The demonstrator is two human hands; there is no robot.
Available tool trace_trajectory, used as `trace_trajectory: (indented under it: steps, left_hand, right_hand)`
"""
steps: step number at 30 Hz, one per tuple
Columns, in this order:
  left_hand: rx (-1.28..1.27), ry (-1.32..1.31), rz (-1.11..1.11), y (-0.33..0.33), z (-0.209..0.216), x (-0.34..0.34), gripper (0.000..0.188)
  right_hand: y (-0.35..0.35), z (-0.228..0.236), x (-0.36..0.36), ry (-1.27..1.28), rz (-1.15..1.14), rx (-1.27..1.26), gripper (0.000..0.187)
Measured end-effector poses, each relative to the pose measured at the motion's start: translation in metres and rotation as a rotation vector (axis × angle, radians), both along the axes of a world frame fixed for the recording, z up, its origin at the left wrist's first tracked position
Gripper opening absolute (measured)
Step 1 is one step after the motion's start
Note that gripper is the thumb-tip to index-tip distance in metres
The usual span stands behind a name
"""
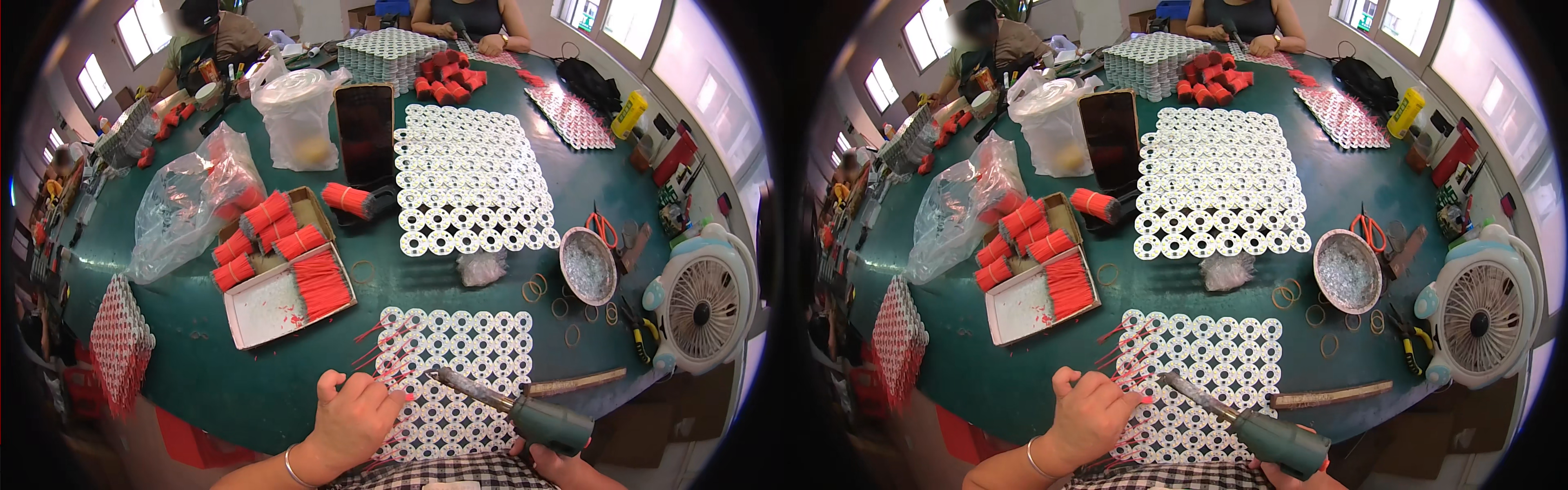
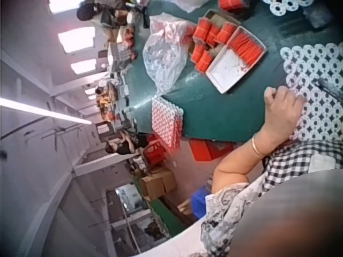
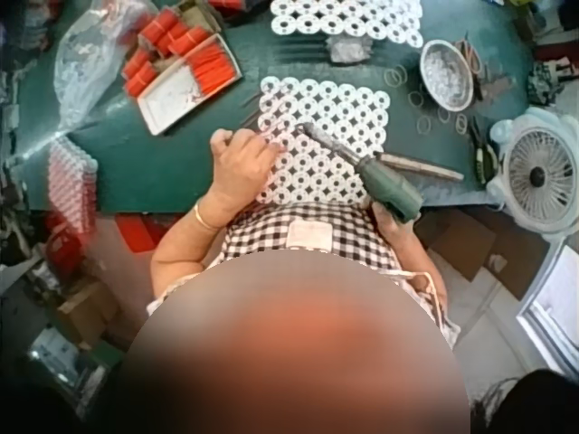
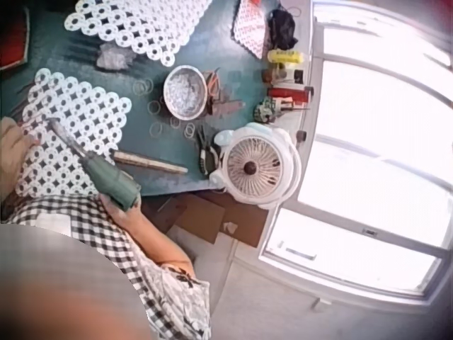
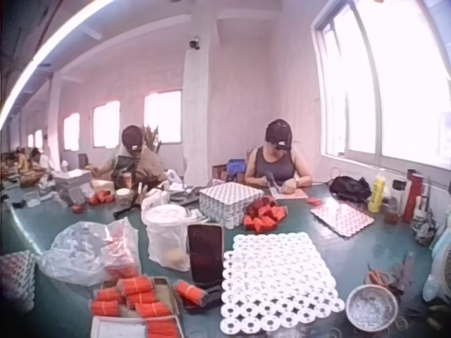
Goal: The person connects red wires to circular LED panels using a soldering iron.
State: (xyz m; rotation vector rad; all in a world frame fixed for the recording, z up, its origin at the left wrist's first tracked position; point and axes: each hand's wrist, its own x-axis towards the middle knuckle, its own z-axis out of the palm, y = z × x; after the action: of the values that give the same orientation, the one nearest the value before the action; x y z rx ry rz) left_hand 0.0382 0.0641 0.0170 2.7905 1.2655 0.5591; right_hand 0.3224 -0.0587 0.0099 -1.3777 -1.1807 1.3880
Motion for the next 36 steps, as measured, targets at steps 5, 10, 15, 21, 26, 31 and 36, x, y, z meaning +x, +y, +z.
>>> trace_trajectory:
  steps: [5, 10, 15, 21, 26, 31, 36]
  left_hand:
    - [0.001, -0.077, 0.031, -0.007, -0.003, 0.001, 0.011]
    - [0.016, -0.091, 0.116, -0.025, 0.000, -0.005, 0.011]
    - [0.029, -0.100, 0.089, -0.030, -0.005, -0.008, 0.016]
    - [0.023, -0.095, 0.064, -0.033, -0.009, -0.011, 0.015]
    - [0.011, -0.110, 0.074, -0.033, -0.007, -0.009, 0.014]
    - [-0.008, -0.089, 0.062, -0.032, -0.008, -0.010, 0.012]
    - [-0.011, -0.095, 0.062, -0.031, -0.009, -0.010, 0.015]
  right_hand:
    - [-0.013, 0.000, -0.002, 0.037, -0.033, -0.011, 0.043]
    - [-0.019, 0.003, -0.008, 0.132, -0.168, -0.100, 0.038]
    - [-0.032, -0.020, -0.004, -0.053, -0.037, 0.070, 0.031]
    - [-0.003, 0.018, -0.012, -0.178, 0.253, 0.001, 0.029]
    - [-0.006, -0.004, -0.009, -0.510, 0.288, 0.332, 0.019]
    - [-0.006, -0.008, -0.012, -0.558, 0.251, 0.373, 0.018]
    - [-0.001, 0.006, -0.016, -0.601, 0.277, 0.296, 0.020]
